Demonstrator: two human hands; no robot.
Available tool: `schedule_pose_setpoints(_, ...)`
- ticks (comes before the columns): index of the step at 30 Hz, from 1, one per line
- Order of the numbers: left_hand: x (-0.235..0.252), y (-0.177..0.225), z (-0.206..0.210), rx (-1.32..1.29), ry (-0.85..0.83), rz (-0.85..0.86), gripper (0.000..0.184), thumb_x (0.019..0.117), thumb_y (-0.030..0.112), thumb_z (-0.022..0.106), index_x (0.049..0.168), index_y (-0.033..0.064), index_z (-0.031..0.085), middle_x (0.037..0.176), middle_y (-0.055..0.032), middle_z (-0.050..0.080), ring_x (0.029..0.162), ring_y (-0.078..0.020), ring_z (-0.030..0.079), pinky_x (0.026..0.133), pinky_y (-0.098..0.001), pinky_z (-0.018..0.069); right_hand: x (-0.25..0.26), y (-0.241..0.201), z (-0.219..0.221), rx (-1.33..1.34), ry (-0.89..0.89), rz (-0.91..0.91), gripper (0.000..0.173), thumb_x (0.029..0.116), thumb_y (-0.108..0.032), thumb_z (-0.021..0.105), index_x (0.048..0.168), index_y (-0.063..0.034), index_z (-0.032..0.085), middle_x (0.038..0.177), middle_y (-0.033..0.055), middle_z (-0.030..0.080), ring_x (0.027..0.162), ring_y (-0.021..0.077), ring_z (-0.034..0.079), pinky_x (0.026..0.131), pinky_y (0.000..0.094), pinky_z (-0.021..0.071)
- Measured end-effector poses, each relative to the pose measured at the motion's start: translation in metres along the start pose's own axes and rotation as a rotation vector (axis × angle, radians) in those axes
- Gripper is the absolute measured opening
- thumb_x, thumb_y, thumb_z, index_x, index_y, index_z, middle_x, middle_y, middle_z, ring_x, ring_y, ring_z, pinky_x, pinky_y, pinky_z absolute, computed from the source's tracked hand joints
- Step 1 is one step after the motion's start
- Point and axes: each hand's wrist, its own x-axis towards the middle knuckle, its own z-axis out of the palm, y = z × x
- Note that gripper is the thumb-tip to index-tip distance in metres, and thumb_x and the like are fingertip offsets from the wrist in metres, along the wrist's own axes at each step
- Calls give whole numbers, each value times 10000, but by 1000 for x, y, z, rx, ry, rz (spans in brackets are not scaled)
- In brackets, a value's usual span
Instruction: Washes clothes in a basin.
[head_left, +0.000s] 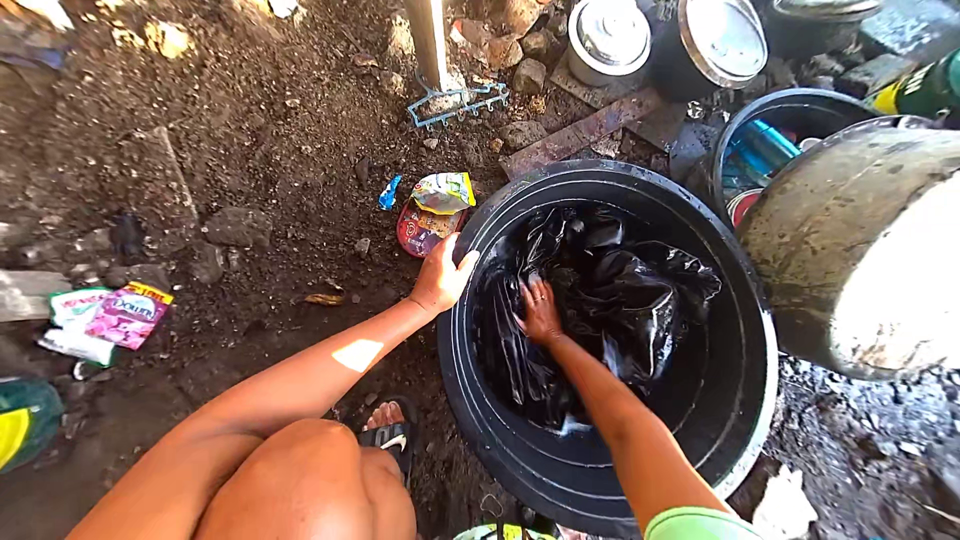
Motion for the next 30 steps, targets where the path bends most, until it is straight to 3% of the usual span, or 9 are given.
schedule_pose_setpoints(3,-5,14,-10,-57,-46,-68,515,1055,255,591,1428,-86,495,1383,-295,580,1315,-385,567,1139,-516,418,-1,42,-31,7,-40,111,750,861,-180,774,1477,107,457,1550,379,359,1468,535,314,1209,651,230)
schedule_pose_setpoints(6,1,7,-4,-89,-12,-27,501,1035,248,603,1392,-95,528,1351,-287,605,1295,-362,591,1134,-487,443,12,17,-43,-48,102,549,526,1035,-82,494,1510,115,386,1548,360,382,1470,494,347,1213,603,264)
schedule_pose_setpoints(9,-2,8,-8,-121,-39,-60,499,1043,265,582,1400,-79,523,1353,-274,603,1288,-347,597,1119,-492,460,2,-42,-17,308,415,670,506,1121,-162,319,1557,95,306,1578,308,383,1485,403,379,1231,502,288)
schedule_pose_setpoints(12,-3,9,-13,-165,-67,-98,487,1045,281,588,1410,-36,530,1341,-245,616,1259,-337,613,1079,-511,494,-77,-79,11,505,353,355,589,1074,-229,371,1543,120,296,1591,285,364,1504,336,349,1258,435,271)
schedule_pose_setpoints(14,0,8,-12,-169,-116,-120,517,1053,298,578,1452,-21,495,1395,-238,587,1290,-341,596,1083,-530,486,-146,-37,18,14,19,-90,708,901,-314,486,1310,263,486,1446,461,419,1427,597,345,1212,658,217)
schedule_pose_setpoints(16,-1,7,-10,-160,-147,-124,541,1065,301,559,1481,-30,458,1440,-243,551,1321,-342,573,1102,-518,469,-177,30,17,-239,-190,-341,637,900,-452,537,1129,114,716,1317,386,595,1337,632,443,1127,772,245)
schedule_pose_setpoints(20,7,12,-7,-108,-155,-129,518,1072,288,521,1464,-46,460,1422,-260,551,1271,-356,607,1066,-521,493,-126,33,-8,-389,-346,-214,700,882,-512,600,1245,81,681,1377,367,563,1361,607,430,1081,771,302)
schedule_pose_setpoints(25,17,13,-4,-23,-113,-89,524,1074,299,525,1465,-46,472,1413,-252,568,1274,-362,606,1067,-528,487,-3,-67,-19,-372,-440,412,521,1016,-124,534,1444,159,442,1526,389,381,1460,505,348,1190,607,293)
schedule_pose_setpoints(30,9,16,-7,23,-87,-140,578,1077,389,501,1497,-5,449,1460,-243,526,1232,-365,630,1019,-535,518,56,-36,-73,-226,-534,554,488,1092,-276,476,1377,114,544,1423,342,537,1362,481,498,1126,643,370)
